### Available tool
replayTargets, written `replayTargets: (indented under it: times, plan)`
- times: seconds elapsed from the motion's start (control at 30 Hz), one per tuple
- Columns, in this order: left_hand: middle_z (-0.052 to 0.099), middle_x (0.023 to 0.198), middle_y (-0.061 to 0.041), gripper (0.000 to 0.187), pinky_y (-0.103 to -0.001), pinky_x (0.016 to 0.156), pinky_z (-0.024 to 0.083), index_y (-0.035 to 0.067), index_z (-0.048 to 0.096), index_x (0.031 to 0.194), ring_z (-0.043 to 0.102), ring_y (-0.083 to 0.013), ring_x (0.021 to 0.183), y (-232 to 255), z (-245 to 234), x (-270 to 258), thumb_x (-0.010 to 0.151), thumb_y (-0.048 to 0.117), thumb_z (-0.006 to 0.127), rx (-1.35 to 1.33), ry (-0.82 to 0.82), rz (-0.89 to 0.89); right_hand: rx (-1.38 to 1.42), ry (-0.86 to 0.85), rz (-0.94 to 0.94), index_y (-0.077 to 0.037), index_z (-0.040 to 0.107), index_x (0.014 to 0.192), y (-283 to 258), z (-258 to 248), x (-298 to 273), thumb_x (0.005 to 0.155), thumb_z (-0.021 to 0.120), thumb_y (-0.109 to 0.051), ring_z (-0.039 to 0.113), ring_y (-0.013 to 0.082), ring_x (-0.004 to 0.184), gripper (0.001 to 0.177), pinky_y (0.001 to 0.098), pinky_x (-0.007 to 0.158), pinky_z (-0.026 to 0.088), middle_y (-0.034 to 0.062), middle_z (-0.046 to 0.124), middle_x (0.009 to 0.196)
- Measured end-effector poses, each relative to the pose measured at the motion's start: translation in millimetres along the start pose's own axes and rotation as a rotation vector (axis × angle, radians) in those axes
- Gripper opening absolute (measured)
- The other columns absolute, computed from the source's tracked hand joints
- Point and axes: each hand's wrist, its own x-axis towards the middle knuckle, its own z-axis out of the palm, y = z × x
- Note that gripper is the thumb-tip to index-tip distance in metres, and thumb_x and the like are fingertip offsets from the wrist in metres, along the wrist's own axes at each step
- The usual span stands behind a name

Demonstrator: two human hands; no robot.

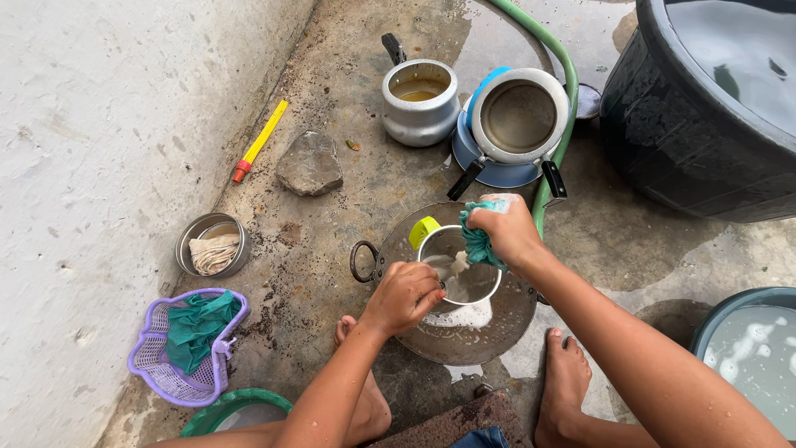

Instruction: The person washes various kitchen items including a grater, a cloth, a pressure cooker lid, a plate, and a blender jar by hand in a soapy basin and rinses them in a large bucket of water.

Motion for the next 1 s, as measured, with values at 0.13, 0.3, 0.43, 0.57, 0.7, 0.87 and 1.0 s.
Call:
replayTargets:
  times: [0.13,0.3,0.43,0.57,0.7,0.87,1.0]
  plan:
    - [0.067,0.100,-0.005,0.023,-0.040,0.092,0.046,0.010,0.066,0.090,0.064,-0.0228,0.101,-3,35,18,0.098,0.032,0.064,-0.307,0.345,-0.480,-0.103,-0.080,0.068,-0.003,0.065,0.072,15,-6,-2,0.083,0.072,-0.020,0.060,0.0132,0.056,0.021,0.0312,0.051,0.051,0.0037,0.063,0.066]
    - [0.055,0.110,-0.016,0.046,-0.042,0.088,0.047,0.000,0.058,0.107,0.059,-0.0302,0.100,-38,72,44,0.083,0.033,0.079,-0.342,0.653,-0.837,-0.337,-0.150,0.163,-0.004,0.072,0.098,51,-15,2,0.086,0.068,-0.035,0.071,0.0170,0.071,0.033,0.0341,0.064,0.055,0.0082,0.075,0.079]
    - [0.069,0.096,-0.011,0.036,-0.041,0.079,0.055,0.006,0.068,0.104,0.066,-0.0225,0.084,-84,71,56,0.079,0.031,0.073,-1.335,0.098,-1.455,-0.783,-0.288,0.134,-0.004,0.076,0.114,71,-20,-4,0.087,0.065,-0.040,0.076,0.0293,0.084,0.047,0.0409,0.081,0.057,0.0218,0.077,0.092]
    - [0.068,0.086,-0.016,0.040,-0.040,0.060,0.060,-0.002,0.068,0.102,0.067,-0.0254,0.063,-100,76,70,0.072,0.023,0.063,-1.618,-0.247,-1.449,-0.829,-0.480,0.171,-0.007,0.074,0.117,97,-20,-4,0.084,0.062,-0.031,0.076,0.0317,0.094,0.042,0.0423,0.087,0.057,0.0196,0.078,0.103]
    - [0.062,0.076,-0.008,0.044,-0.035,0.056,0.057,0.008,0.068,0.104,0.061,-0.0219,0.057,-106,99,84,0.064,0.007,0.052,-1.585,-0.191,-1.378,-0.775,-0.752,-0.086,-0.002,0.066,0.129,120,-12,-8,0.083,0.061,-0.019,0.062,0.0393,0.114,0.049,0.0458,0.101,0.048,0.0228,0.063,0.128]
    - [0.058,0.077,-0.003,0.051,-0.025,0.051,0.033,-0.004,0.069,0.116,0.048,-0.0100,0.056,-67,112,64,0.067,-0.010,0.055,-1.355,-0.161,-1.034,-1.503,-0.975,0.029,-0.008,0.072,0.115,127,7,-14,0.087,0.060,-0.016,0.062,0.0314,0.116,0.032,0.0485,0.111,0.036,0.0156,0.069,0.118]
    - [0.071,0.089,-0.005,0.065,-0.024,0.046,0.031,-0.002,0.069,0.117,0.049,-0.0102,0.057,-23,89,52,0.059,-0.018,0.043,-1.278,-0.002,-1.112,-1.654,-0.805,-0.213,-0.009,0.077,0.099,151,5,-22,0.096,0.055,-0.018,0.064,0.0296,0.114,0.023,0.0432,0.112,0.038,0.0119,0.074,0.107]
